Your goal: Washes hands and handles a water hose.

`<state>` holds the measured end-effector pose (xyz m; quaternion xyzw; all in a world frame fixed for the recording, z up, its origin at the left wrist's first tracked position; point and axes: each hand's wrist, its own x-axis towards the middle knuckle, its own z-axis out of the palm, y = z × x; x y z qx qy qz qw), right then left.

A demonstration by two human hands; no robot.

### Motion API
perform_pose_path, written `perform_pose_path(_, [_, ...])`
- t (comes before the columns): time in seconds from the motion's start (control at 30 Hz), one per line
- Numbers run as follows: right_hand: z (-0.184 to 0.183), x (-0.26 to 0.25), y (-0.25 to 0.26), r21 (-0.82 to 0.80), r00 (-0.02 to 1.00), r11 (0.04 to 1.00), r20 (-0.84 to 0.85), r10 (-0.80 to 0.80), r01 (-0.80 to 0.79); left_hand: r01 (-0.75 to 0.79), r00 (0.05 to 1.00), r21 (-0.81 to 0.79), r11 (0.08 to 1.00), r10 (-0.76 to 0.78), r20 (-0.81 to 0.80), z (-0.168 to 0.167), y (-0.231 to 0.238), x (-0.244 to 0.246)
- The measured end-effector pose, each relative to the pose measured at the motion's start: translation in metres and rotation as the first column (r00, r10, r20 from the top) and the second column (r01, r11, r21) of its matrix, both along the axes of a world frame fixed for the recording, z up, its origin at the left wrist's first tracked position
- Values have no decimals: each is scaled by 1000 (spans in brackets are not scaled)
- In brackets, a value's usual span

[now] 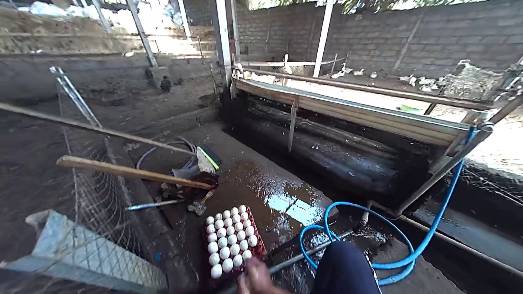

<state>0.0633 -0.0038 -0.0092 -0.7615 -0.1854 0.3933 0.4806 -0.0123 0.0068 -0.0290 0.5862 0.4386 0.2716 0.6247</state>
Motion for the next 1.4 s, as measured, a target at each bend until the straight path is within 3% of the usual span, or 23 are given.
perform_pose_path(0.07, [-2, 12, 5, -39, 994, 999, -106, -35, 31, -25, 1000, -74, 997, 25, 0, 11, -4, 2])
perform_pose_path(0.13, [14, 0, -3, 14, 997, 1000, -72, 4, -3, -92, 994, -83, 992, 96, 54, 14, -1, 6])
perform_pose_path(0.23, [18, 2, -6, 17, 999, 999, -13, 46, -45, -36, 999, -164, 986, 39, 15, 22, -3, 2])
perform_pose_path(0.3, [16, 14, 1, -56, 990, 998, -135, -28, 21, -2, 999, -195, 981, -6, -40, 26, -4, 5])
perform_pose_path(0.43, [21, -4, -14, 15, 998, 998, -39, 58, -58, -3, 999, -101, 995, -1, -36, 17, -1, 4])
perform_pose_path(0.53, [18, 15, -8, -62, 993, 997, -107, -48, 42, 76, 994, -165, 983, -89, -71, 28, -6, 6])
perform_pose_path(0.63, [25, -4, -21, 22, 998, 1000, -54, -18, 19, 11, 1000, -108, 994, -14, -27, 22, -5, 10])
perform_pose_path(0.7, [21, -2, -21, 60, 1000, 998, -23, -17, 18, 43, 999, -174, 984, -45, -8, 24, -4, 7])
perform_pose_path(0.77, [23, 12, -13, -28, 993, 997, -87, -79, 77, 73, 997, -227, 971, -78, -11, 29, -6, 8])
perform_pose_path(0.9, [25, -2, -24, 40, 1000, 999, -17, -7, 7, 36, 999, -168, 985, -34, 17, 29, -5, 7])
perform_pose_path(1.0, [21, 18, -13, -27, 992, 997, -99, -81, 79, 28, 994, -217, 976, -51, -98, 33, -10, 13])
perform_pose_path(1.13, [25, -5, -25, 45, 999, 998, -28, -38, 40, 33, 999, -208, 978, -29, 20, 32, -6, 5])
perform_pose_path(1.27, [22, 14, -14, -47, 990, 996, -113, -84, 79, 36, 992, -276, 960, -67, -103, 34, -8, 8])
perform_pose_path(1.4, [31, -13, -31, 26, 999, 999, 47, 24, -25, 13, 1000, -222, 975, -16, -13, 34, -4, 3])
